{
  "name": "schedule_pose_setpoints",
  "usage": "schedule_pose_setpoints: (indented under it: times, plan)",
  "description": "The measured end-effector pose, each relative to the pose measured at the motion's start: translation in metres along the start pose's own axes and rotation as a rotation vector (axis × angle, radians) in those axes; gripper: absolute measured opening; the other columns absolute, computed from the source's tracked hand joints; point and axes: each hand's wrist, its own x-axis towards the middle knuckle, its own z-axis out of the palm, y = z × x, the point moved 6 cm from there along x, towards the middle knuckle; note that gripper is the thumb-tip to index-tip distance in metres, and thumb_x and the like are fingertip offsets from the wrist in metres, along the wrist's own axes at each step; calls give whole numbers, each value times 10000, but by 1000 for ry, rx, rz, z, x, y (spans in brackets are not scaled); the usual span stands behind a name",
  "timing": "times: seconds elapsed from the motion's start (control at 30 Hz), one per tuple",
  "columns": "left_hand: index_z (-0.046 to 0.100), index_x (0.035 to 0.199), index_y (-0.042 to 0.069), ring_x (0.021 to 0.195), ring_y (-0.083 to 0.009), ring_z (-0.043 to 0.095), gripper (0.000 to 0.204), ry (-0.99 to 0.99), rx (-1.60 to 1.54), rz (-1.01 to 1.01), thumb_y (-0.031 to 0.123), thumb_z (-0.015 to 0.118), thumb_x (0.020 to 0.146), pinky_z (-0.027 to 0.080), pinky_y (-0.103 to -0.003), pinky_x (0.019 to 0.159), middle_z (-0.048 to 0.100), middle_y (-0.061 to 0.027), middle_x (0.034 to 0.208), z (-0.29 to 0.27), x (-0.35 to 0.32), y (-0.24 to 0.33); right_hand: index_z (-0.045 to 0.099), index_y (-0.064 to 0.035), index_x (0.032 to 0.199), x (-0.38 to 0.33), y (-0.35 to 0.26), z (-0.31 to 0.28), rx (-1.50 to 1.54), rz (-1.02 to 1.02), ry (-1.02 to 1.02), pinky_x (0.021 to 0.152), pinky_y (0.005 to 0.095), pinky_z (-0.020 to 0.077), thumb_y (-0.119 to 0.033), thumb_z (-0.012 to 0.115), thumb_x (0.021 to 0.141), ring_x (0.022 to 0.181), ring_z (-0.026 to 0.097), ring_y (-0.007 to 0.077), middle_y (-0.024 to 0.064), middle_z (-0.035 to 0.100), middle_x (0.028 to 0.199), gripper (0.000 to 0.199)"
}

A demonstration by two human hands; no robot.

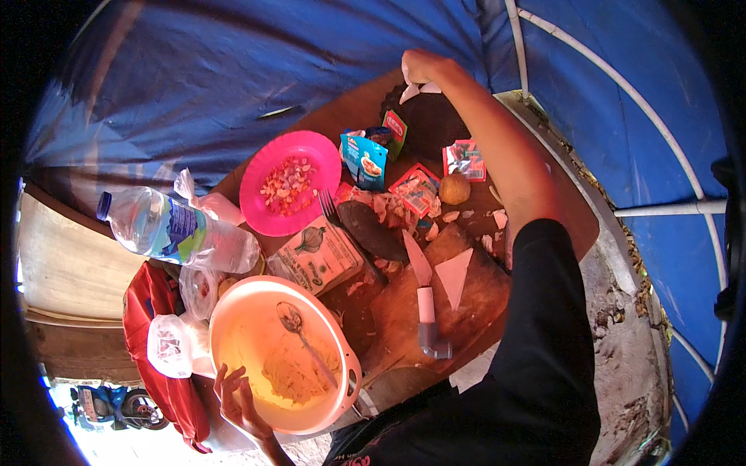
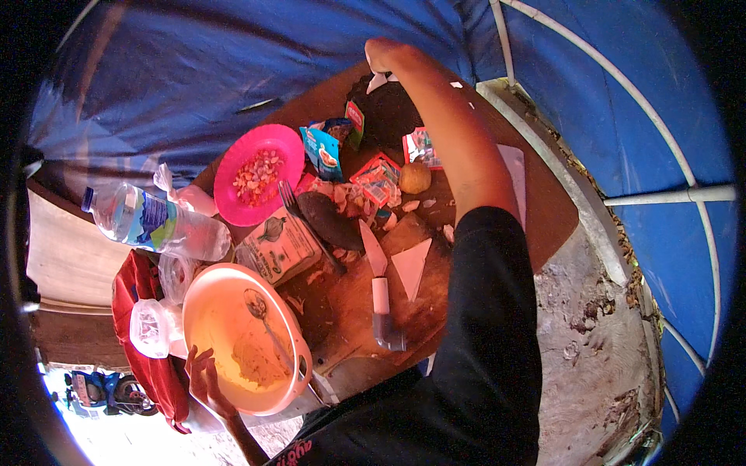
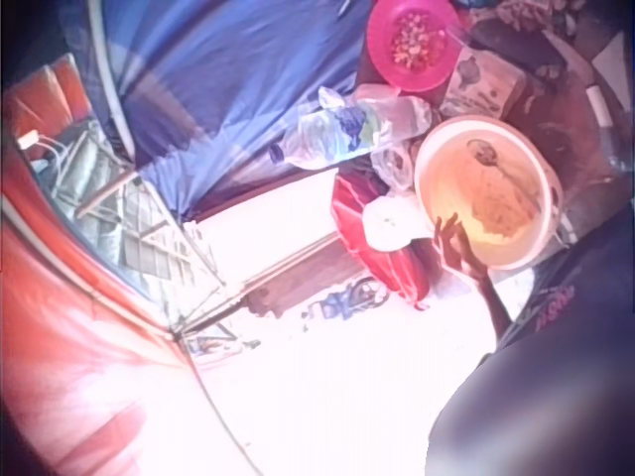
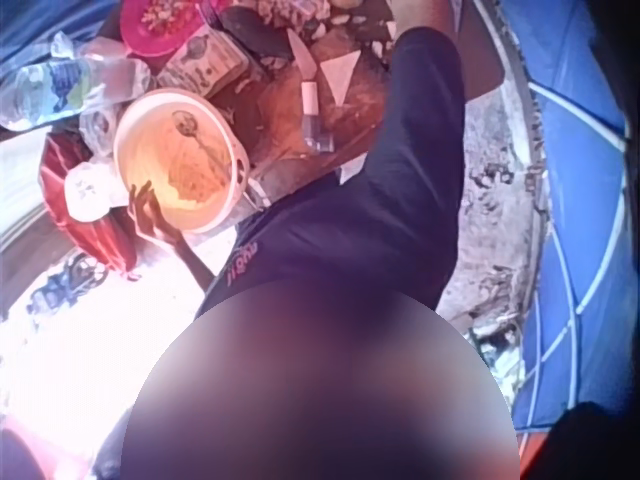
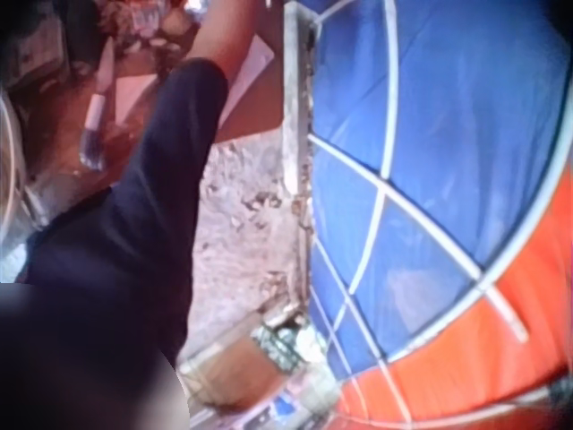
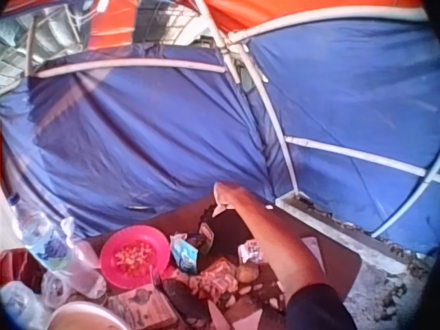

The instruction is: The person repeatedly scoops a yellow mixture from a bowl with a spoon, spreads it onto small pink paper triangles, folds them, and places them on a table. The person also cuts additional pink paper triangles with a knife and continues the assembly process.

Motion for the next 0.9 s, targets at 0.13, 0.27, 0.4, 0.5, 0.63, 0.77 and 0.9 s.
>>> schedule_pose_setpoints:
  times: [0.13,0.27,0.4,0.5,0.63,0.77,0.9]
  plan:
    - [674,846,-14,1293,-348,488,142,6,0,-1,124,672,878,322,-530,1116,723,-161,986,0,0,-3,778,-97,986,8,5,0,-30,20,114,819,440,553,-59,663,806,1000,716,337,189,741,1054,217]
    - [677,850,-10,1292,-351,490,141,9,-21,10,128,672,883,324,-529,1114,725,-156,986,1,1,-3,751,-52,1037,2,8,4,-75,-76,290,843,487,567,-107,695,842,1013,707,380,199,733,1048,210]
    - [681,860,-10,1284,-343,504,135,-6,17,19,121,664,887,339,-514,1107,726,-151,979,2,2,2,717,-70,1101,-30,2,-10,-57,-140,598,882,463,545,-170,710,864,1029,684,378,190,718,1034,257]
    - [682,874,-18,1275,-342,520,139,2,10,24,115,649,899,360,-497,1096,723,-151,965,1,2,3,722,-76,1063,-69,-9,-39,73,-158,729,831,434,545,-222,724,882,962,691,355,158,714,1000,233]
    - [670,874,-29,1266,-343,535,170,9,10,46,123,621,933,390,-486,1064,712,-162,972,1,2,3,744,-49,940,-176,-28,-73,336,-262,788,687,339,524,-235,773,864,753,708,212,89,735,836,203]
    - [659,883,-36,1261,-333,548,233,50,12,-22,157,578,986,420,-469,1026,699,-176,1001,-1,-1,-3,725,-23,861,-323,-54,-43,617,-134,571,618,272,471,-242,776,892,698,586,46,12,685,725,228]
    - [643,871,-44,1026,-273,628,316,39,-29,-15,211,540,1026,484,-410,872,658,-201,1151,3,0,-7,725,-19,883,-438,-76,33,622,434,496,626,323,512,-258,810,837,645,651,167,82,719,787,257]
